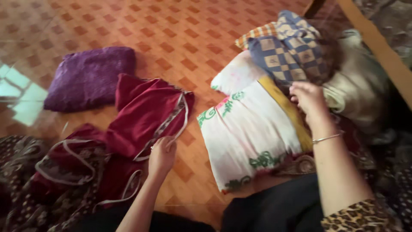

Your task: The person sits on the floor and stuffs a pink pillow into a maroon pillowcase. They smooth the pillow, align the case, and pull the drawstring to close it.

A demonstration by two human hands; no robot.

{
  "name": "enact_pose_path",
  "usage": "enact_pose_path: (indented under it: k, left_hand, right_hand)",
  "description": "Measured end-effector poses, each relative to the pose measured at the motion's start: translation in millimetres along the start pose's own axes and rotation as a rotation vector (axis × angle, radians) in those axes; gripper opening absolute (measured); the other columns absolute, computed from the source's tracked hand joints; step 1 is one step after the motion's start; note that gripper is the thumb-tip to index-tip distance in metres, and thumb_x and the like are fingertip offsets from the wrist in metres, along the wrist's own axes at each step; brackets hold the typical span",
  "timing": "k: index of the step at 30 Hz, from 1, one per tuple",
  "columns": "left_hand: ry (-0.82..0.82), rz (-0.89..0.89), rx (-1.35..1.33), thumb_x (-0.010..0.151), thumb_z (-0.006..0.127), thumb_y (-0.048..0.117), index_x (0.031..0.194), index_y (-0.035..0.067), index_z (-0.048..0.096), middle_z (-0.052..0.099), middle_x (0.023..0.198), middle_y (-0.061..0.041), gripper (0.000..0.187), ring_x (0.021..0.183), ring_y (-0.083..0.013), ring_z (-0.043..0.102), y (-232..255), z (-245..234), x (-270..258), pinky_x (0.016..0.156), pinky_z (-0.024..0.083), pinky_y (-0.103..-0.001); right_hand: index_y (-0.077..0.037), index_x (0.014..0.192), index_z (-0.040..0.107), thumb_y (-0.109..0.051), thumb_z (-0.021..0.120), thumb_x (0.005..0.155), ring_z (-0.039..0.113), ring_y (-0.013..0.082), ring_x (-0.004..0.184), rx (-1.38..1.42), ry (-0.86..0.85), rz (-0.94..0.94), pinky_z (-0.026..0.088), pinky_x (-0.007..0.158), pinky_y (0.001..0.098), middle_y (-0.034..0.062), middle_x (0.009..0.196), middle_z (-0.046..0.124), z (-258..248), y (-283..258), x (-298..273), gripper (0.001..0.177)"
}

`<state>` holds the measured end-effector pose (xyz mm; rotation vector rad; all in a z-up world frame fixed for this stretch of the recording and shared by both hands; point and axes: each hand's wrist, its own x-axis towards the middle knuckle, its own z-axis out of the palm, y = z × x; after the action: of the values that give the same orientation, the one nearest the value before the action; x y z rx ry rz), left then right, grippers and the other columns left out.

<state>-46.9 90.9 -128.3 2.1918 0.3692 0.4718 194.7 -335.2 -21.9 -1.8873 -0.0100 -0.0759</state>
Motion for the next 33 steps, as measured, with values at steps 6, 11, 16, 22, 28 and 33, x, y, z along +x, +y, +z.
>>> enact_pose_path:
  k: [6, 11, 16, 22, 28, 33]
  left_hand:
    - [-0.146, 0.015, -0.003, 0.089, 0.071, 0.024, 0.126, 0.004, 0.064, 0.070, 0.122, -0.021, 0.042, 0.114, -0.0399, 0.066, 23, 62, 0, 0.095, 0.052, -0.046]
    - [-0.153, -0.013, -0.075, 0.087, 0.074, 0.032, 0.141, 0.000, 0.048, 0.064, 0.129, -0.029, 0.068, 0.120, -0.0439, 0.061, 30, 120, -7, 0.100, 0.048, -0.049]
    - [-0.240, -0.234, 0.092, 0.093, 0.068, 0.046, 0.138, 0.000, 0.052, 0.061, 0.129, -0.031, 0.066, 0.122, -0.0461, 0.057, -2, 165, -22, 0.104, 0.045, -0.050]
    - [-0.244, -0.393, -0.126, 0.088, 0.064, 0.057, 0.138, -0.001, 0.053, 0.066, 0.123, -0.026, 0.077, 0.115, -0.0390, 0.066, -37, 195, -32, 0.098, 0.051, -0.047]
    - [-0.241, -1.046, -0.647, 0.088, 0.059, 0.068, 0.146, 0.008, 0.050, 0.060, 0.139, -0.021, 0.083, 0.128, -0.0392, 0.056, -4, 163, -10, 0.107, 0.043, -0.055]
    - [-0.114, -0.804, -1.129, 0.084, 0.063, 0.054, 0.142, 0.012, 0.053, 0.057, 0.143, -0.013, 0.072, 0.131, -0.0315, 0.052, 7, 122, 6, 0.113, 0.037, -0.047]
  right_hand:
    - [-0.001, 0.106, 0.077, -0.041, 0.074, 0.090, 0.071, 0.0278, 0.089, -0.542, 0.027, 0.065, 0.053, 0.081, 0.0393, 0.0163, 0.101, 0.077, -14, 81, -5, 0.044]
    - [0.003, 0.108, 0.075, -0.058, 0.069, 0.086, 0.073, 0.0379, 0.100, -0.572, 0.010, 0.190, 0.055, 0.089, 0.0449, 0.0260, 0.105, 0.075, -5, 94, 10, 0.065]
    - [0.005, 0.115, 0.069, -0.061, 0.076, 0.081, 0.066, 0.0455, 0.109, -0.739, 0.033, 0.164, 0.052, 0.092, 0.0489, 0.0312, 0.113, 0.069, 24, 101, 11, 0.074]
    - [0.004, 0.100, 0.075, -0.031, 0.083, 0.072, 0.071, 0.0237, 0.084, -0.214, -0.233, 0.195, 0.055, 0.075, 0.0384, 0.0146, 0.093, 0.078, 21, 87, 10, 0.046]
    - [0.007, 0.095, 0.076, -0.010, 0.075, 0.073, 0.067, 0.0166, 0.074, 0.117, -0.318, 0.100, 0.051, 0.070, 0.0314, 0.0087, 0.083, 0.075, 28, 31, -24, 0.027]
    - [-0.006, 0.124, 0.067, 0.003, 0.065, 0.071, 0.067, 0.0151, 0.100, 0.575, -0.439, -0.042, 0.053, 0.085, 0.0265, 0.0064, 0.114, 0.072, 23, -14, -45, 0.054]
